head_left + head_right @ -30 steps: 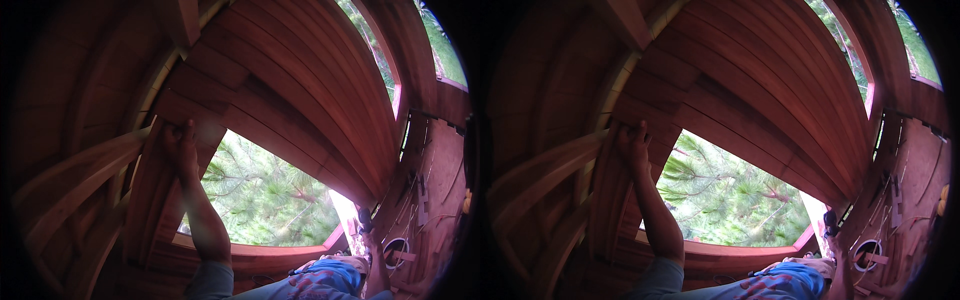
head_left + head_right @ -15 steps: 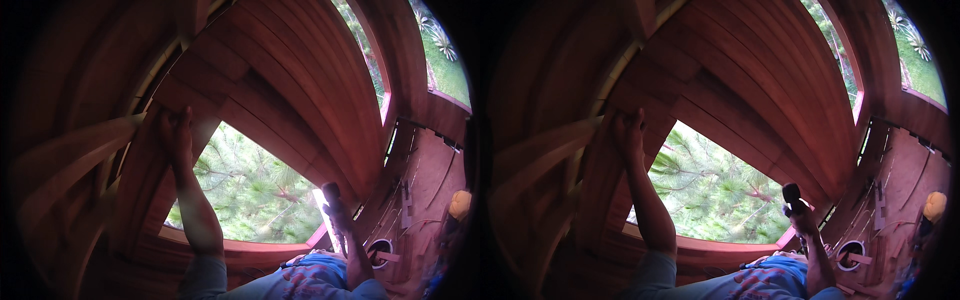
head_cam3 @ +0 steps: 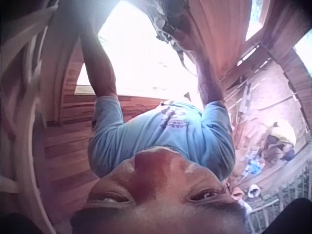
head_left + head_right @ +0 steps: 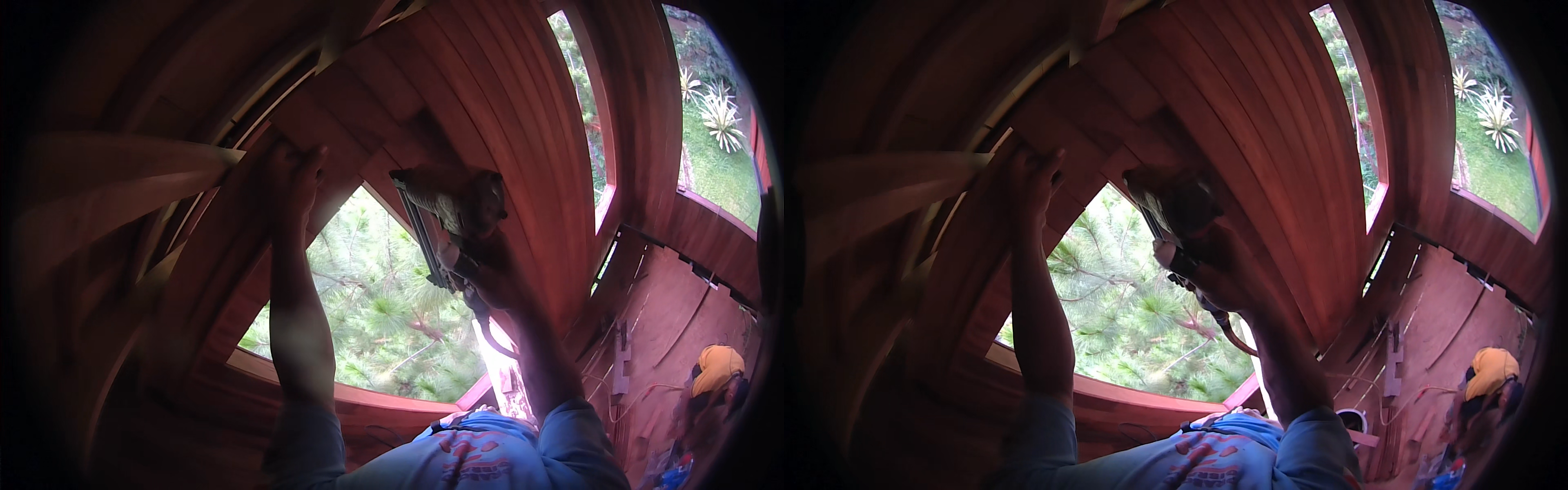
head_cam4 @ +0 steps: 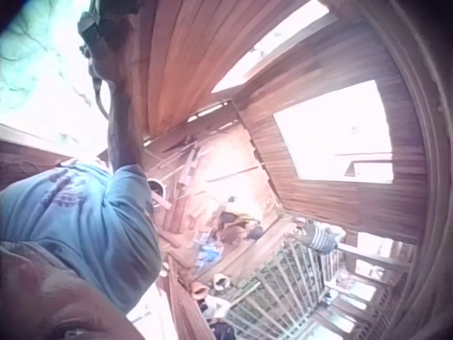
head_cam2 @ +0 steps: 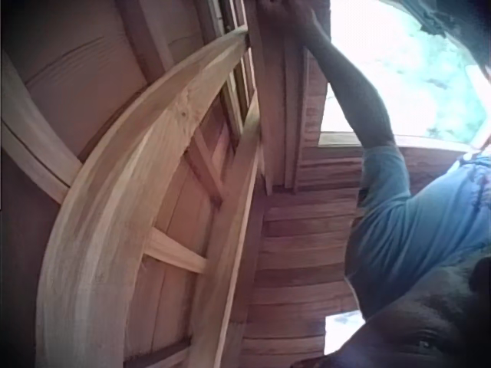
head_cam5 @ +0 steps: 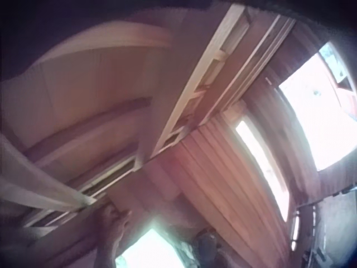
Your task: The person installs wooden planks onto a curved ceiling structure using a nail gun. They position each plank, secure it with nails, and occasionally adjust their stance on a wooden beam while working.
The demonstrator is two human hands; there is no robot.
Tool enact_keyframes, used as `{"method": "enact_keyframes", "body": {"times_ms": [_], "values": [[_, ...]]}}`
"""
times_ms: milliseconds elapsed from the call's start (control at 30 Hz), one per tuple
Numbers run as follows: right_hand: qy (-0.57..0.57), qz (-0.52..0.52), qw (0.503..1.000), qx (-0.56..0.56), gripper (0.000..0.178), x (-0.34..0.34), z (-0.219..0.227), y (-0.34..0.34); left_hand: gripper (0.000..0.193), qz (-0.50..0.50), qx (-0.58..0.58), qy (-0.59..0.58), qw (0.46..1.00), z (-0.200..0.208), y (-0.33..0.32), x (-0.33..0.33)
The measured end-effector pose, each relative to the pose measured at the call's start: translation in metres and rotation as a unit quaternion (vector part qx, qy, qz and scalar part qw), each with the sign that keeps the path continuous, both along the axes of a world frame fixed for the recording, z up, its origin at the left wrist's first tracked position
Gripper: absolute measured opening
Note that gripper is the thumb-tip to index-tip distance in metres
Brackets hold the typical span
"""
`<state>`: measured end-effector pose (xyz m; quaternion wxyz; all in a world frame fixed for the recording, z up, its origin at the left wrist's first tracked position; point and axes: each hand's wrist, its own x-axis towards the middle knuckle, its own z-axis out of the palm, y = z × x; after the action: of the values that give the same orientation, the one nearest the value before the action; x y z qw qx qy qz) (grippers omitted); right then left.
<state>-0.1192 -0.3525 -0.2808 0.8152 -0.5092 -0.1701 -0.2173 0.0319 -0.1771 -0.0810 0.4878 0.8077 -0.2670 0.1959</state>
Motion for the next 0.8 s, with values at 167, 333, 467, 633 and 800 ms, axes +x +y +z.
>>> {"method": "enact_keyframes", "body": {"times_ms": [167,333,467,633,800], "values": [[-0.028,0.025,0.999,-0.016,0.032,0.019,0.027,-0.001,0.031,0.027,0.040,-0.091,0.995,-0.006,0.009,0.027],[-0.080,-0.003,0.997,0.015,0.032,0.023,0.026,0.006,0.035,-0.010,0.031,-0.147,0.989,-0.015,0.016,0.041],[-0.025,0.047,0.998,0.014,0.041,0.025,0.014,0.006,0.034,0.009,0.010,-0.100,0.995,-0.013,0.010,0.023],[-0.050,-0.010,0.998,0.032,0.036,0.020,0.010,0.011,0.035,-0.020,-0.010,-0.103,0.994,-0.014,0.005,0.018],[0.021,0.007,1.000,0.013,0.040,0.016,0.000,0.010,0.032,0.018,0.030,-0.187,0.982,-0.012,0.008,0.024]]}}
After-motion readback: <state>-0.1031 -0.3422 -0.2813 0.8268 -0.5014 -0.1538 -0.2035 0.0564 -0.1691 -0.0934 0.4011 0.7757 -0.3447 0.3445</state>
